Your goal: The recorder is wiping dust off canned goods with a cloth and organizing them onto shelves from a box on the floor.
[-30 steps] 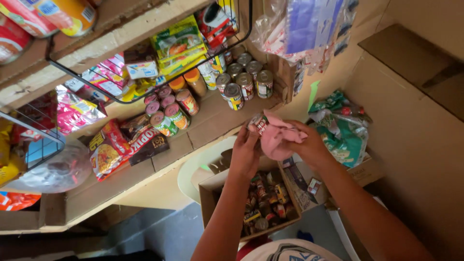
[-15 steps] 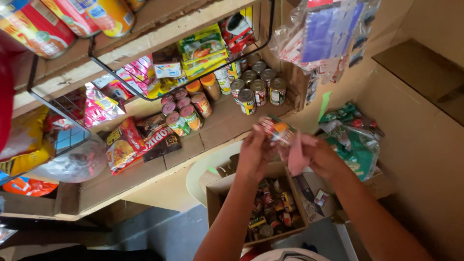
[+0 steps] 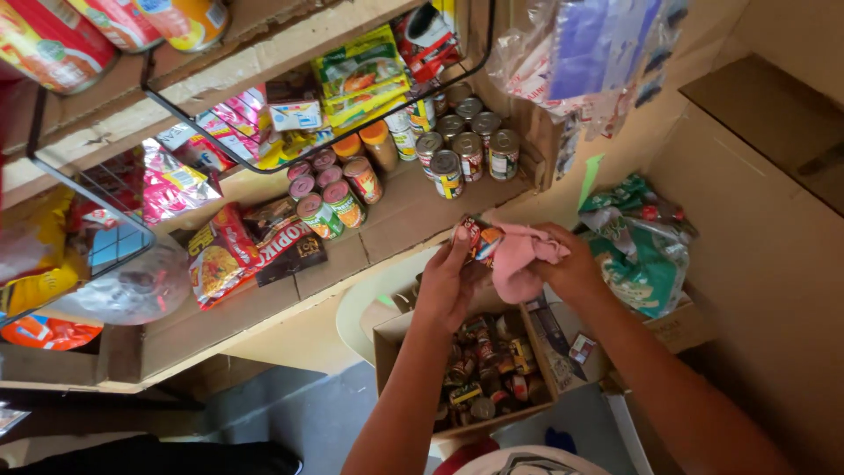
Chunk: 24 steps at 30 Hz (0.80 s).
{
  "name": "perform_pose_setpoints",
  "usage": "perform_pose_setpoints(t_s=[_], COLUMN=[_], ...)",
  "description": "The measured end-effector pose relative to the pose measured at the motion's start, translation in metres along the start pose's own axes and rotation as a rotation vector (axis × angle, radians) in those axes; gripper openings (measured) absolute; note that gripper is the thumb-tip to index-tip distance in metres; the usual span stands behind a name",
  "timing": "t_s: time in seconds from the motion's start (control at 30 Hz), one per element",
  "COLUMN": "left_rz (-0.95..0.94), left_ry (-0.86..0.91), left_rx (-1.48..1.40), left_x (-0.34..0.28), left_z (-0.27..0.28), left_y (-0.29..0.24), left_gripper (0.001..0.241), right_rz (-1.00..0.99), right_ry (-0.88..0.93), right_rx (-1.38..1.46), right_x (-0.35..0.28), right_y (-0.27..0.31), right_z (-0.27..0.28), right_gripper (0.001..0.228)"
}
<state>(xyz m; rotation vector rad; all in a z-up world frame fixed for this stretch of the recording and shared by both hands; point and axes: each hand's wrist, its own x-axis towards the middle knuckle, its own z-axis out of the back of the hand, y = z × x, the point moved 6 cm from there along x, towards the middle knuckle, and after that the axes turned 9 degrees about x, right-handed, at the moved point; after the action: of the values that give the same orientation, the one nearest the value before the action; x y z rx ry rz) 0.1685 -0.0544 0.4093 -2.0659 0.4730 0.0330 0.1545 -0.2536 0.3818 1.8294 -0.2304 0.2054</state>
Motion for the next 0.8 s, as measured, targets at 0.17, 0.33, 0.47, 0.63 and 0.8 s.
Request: perform_pose_setpoints(t_s=[0.17,0.33,0.47,0.63,0.8], left_rz=[-0.053,-0.302,-0.569,-0.706,-0.635], left_ry=[-0.13,-0.256,-0.364,-0.566,-0.667], left_rx=[0.012,0.302,0.704,1.0,1.134], left_x=[0.018,0.056,0.09,0.087,0.081], left_z=[0.033,0.072,0.108,0.111,0.107], left_y=[-0.016,-0.05,-0.054,-0.049,-0.05], left_gripper=[0.039,0.049,0.059,0.076,0.06], right_rz=[-0.139,-0.015,0.293,0.471,0.114], right_ry=[-0.056,-0.007,0.078,0.192,0.332], right_rx=[-0.171,-0.371,-0.695,-0.888,-0.79], right_x=[0.013,0.037,0.056,0.072,0.09], right_y=[-0.035,-0.01,0.012,0.008,-0.021], right_z=[0.003,-0.034,-0.072,-0.107,-0.126], right_gripper=[0.041,0.046,0.049,0.049,0.059])
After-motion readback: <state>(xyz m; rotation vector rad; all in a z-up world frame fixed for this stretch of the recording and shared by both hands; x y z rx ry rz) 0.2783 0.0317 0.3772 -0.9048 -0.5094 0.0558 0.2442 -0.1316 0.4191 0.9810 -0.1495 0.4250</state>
